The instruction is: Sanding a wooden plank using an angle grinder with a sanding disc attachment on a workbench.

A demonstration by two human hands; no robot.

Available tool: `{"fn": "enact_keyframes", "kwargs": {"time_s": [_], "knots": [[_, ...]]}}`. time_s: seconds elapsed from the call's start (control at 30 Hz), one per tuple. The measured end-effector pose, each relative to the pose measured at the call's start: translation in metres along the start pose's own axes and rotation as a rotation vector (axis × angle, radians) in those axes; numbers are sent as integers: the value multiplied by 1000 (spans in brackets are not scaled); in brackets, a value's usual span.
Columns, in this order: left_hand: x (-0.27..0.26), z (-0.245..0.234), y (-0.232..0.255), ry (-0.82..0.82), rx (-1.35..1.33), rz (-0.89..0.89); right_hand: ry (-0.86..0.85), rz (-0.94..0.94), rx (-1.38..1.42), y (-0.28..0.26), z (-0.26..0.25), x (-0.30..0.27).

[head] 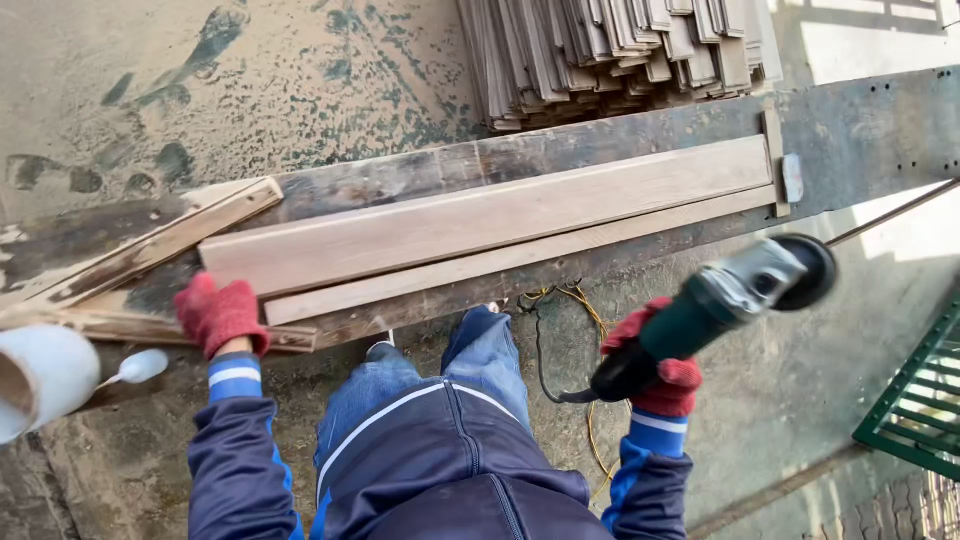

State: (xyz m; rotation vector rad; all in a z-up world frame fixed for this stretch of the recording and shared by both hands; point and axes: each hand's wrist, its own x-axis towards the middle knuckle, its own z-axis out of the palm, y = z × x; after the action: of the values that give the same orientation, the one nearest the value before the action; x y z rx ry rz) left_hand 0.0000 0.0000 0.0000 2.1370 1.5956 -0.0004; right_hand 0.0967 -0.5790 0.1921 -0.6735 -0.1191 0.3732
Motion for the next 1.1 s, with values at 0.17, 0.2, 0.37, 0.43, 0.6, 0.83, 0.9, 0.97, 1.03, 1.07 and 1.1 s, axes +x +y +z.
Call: {"fn": "enact_keyframes", "kwargs": {"time_s": [0.17,0.2,0.37,0.43,0.6,0.83,0.9,0.97,1.03,1.07,1.1], "knots": [[-98,-22,72,-201,-275,360,-239,302,97,70,2,9],[-137,-26,92,-183,-580,739,-256,451,239,80,11,10],[-269,-32,152,-1436,-1110,353,-276,856,301,137,-43,16],[-289,-13,159,-1529,-1283,-79,-267,884,302,136,-10,22],[-300,-5,185,-1012,-1175,83,31,644,-1403,81,106,40],[-330,-10,216,-1260,-1439,106,247,523,-841,40,85,32],[-324,22,211,-1208,-1319,218,190,480,-551,35,70,29],[-336,29,215,-1197,-1342,164,206,484,-576,30,80,30],[-341,27,222,-1172,-1373,125,204,482,-600,30,89,34],[-342,23,226,-1184,-1368,81,258,499,-617,31,91,35],[-347,20,224,-1202,-1357,24,323,524,-631,33,92,30]]}}
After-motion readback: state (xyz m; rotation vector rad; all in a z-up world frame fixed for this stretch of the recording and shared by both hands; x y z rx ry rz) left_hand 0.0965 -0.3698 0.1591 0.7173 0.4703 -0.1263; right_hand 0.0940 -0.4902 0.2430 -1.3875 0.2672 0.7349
